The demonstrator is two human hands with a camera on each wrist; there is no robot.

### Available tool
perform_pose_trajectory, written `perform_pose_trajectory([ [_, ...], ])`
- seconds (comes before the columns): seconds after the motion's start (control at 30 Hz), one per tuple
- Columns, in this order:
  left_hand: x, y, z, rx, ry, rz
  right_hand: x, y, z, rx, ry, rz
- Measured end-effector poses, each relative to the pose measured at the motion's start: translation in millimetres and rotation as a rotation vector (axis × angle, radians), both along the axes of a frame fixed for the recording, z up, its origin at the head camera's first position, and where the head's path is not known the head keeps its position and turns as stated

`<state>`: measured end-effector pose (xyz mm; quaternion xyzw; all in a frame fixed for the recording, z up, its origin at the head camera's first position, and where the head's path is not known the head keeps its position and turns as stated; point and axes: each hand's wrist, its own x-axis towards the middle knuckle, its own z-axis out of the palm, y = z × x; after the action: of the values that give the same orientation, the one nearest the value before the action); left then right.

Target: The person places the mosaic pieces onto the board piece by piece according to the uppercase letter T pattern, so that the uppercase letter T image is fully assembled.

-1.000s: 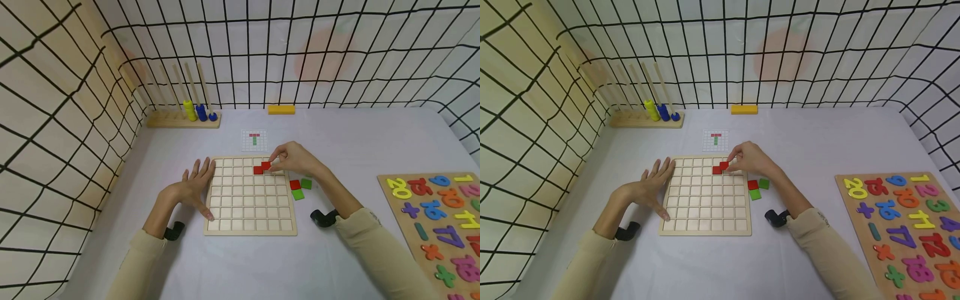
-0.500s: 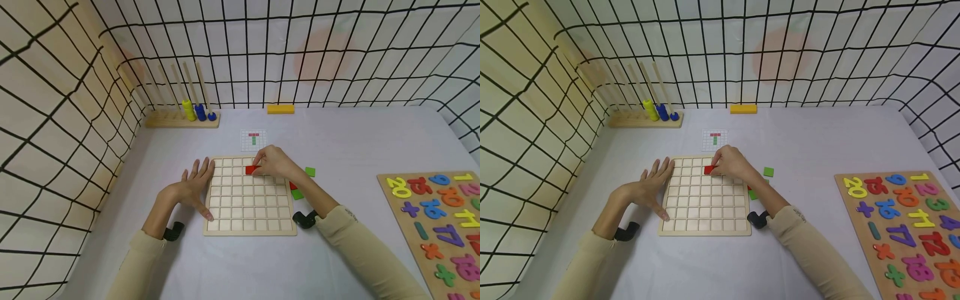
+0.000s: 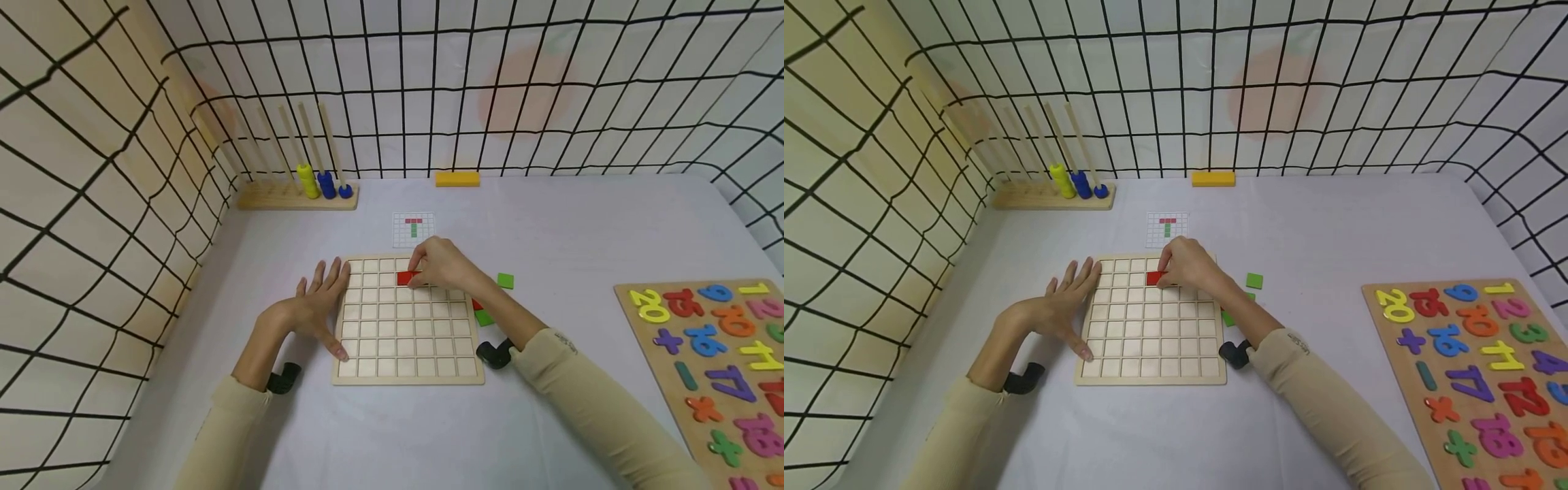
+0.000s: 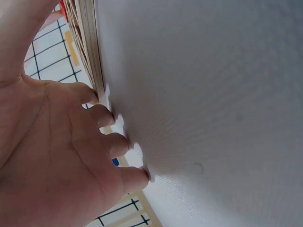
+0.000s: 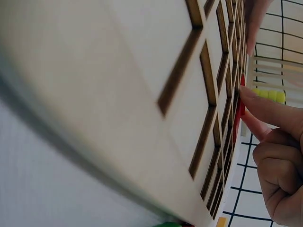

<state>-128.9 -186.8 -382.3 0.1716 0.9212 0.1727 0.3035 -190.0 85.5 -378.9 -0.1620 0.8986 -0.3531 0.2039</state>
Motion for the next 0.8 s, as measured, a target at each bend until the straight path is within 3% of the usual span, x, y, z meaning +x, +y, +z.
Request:
perform_pose_trajectory([
  [0.4,-0.2,-0.1,-1.4,-0.007,0.004,0.01,1.1,-0.5,-4.0,-0.006,0.118,0.008],
  [0.8,0.0,-0.3,-0.9,-0.009,0.003,0.005,-1.5,6.9,-7.8,-0.062,0.024,-0.003],
])
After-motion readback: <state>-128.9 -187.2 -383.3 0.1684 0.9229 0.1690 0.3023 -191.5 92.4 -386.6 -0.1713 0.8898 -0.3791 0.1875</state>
